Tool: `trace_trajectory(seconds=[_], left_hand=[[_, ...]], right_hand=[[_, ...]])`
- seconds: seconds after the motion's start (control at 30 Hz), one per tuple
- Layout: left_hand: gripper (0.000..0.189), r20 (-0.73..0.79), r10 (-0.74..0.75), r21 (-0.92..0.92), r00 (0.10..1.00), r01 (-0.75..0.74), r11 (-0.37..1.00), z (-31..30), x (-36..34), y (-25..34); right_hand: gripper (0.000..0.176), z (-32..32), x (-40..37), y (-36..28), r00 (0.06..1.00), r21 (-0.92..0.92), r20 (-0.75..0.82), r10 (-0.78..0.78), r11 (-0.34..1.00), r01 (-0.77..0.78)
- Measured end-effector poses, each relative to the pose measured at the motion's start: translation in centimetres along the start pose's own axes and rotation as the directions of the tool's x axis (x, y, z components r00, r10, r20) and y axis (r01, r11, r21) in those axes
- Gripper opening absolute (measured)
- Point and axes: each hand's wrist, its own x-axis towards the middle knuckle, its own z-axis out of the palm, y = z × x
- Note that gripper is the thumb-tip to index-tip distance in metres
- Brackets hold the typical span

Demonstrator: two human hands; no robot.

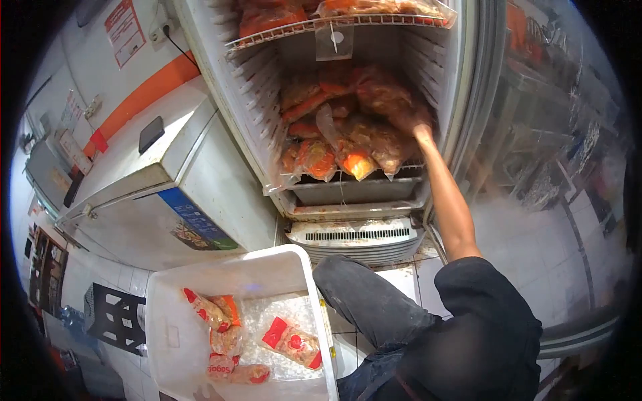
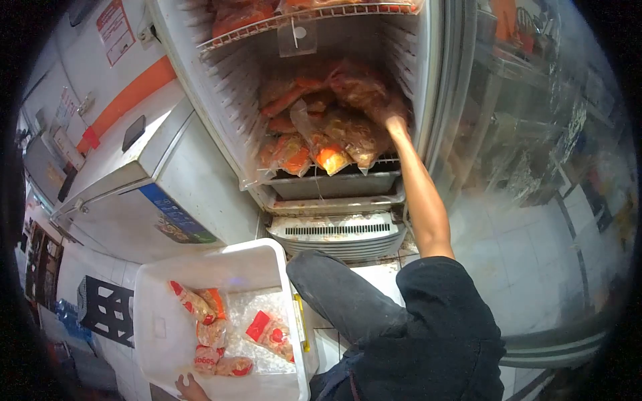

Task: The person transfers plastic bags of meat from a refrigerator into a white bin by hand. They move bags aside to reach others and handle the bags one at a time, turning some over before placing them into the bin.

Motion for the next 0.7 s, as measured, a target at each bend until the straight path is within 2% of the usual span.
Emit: trace_trajectory(seconds=[0.03,0.07,0.1,0.13,0.17,0.2,0.23,0.27,0.3,0.37,0.47,0.53,0.6,0.7], left_hand=[[0.055,0.004,-0.002,-0.005,1.000,0.002,1.000,0.2,0.1,-0.1],[0.055,0.009,-0.002,-0.007,1.000,0.002,1.000,0.3,0.2,-0.3],[0.054,0.002,-0.011,-0.010,1.000,0.011,1.000,0.2,0.2,-0.2],[0.054,-0.003,-0.017,-0.012,1.000,0.017,1.000,0.1,0.1,0.1],[0.054,-0.006,-0.021,-0.013,1.000,0.021,1.000,-0.1,0.0,0.3],[0.054,0.026,-0.036,-0.046,0.999,0.037,0.998,-0.4,0.0,0.6],[0.053,0.058,-0.051,-0.080,0.997,0.056,0.995,-1.0,0.0,1.0],[0.053,0.089,-0.067,-0.113,0.994,0.077,0.991,-1.2,0.0,1.2],[0.053,0.069,-0.060,-0.095,0.996,0.066,0.993,-1.0,0.0,1.0],[0.053,0.031,-0.049,-0.056,0.998,0.050,0.997,-0.4,-0.2,0.5],[0.054,0.049,-0.054,-0.023,0.997,0.055,0.998,-0.8,-0.2,1.0],[0.054,0.051,-0.042,0.001,0.998,0.042,0.999,-0.3,0.0,0.5],[0.054,0.054,-0.035,0.016,0.998,0.034,0.999,0.5,-0.1,0.3],[0.054,0.056,-0.030,0.048,0.998,0.027,0.998,0.2,0.0,-0.2]], right_hand=[[0.042,0.8,0.6,1.6,0.999,0.111,-0.005,0.036,0.993,-0.035],[0.039,2.4,1.8,3.9,0.994,0.343,0.019,0.111,0.933,-0.111],[0.037,5.1,4.5,7.4,0.971,0.718,0.109,0.212,0.659,-0.224],[0.035,9.6,7.8,15.8,0.893,0.933,0.350,0.283,-0.018,-0.360],[0.034,6.5,7.6,9.2,0.948,0.887,0.170,0.269,0.377,-0.266],[0.034,3.7,7.3,2.9,0.983,0.686,0.007,0.185,0.714,-0.139],[0.033,2.2,8.7,-0.3,0.992,0.494,-0.070,0.102,0.868,-0.055],[0.033,1.5,10.7,-2.2,0.994,0.369,-0.093,0.049,0.930,-0.011],[0.032,1.0,12.8,-3.2,0.994,0.259,-0.105,0.012,0.966,0.016],[0.031,0.7,16.3,-3.8,0.998,0.069,-0.051,0.028,0.997,-0.024],[0.030,1.1,18.4,-3.4,0.996,-0.189,0.044,0.083,0.979,-0.073],[0.029,2.1,18.4,-3.2,0.994,-0.204,0.089,0.064,0.978,-0.045],[0.031,2.7,18.1,-3.7,0.997,-0.037,0.077,-0.020,0.999,0.023],[0.036,5.2,16.4,-3.8,0.961,-0.136,0.115,-0.250,0.955,0.265]])
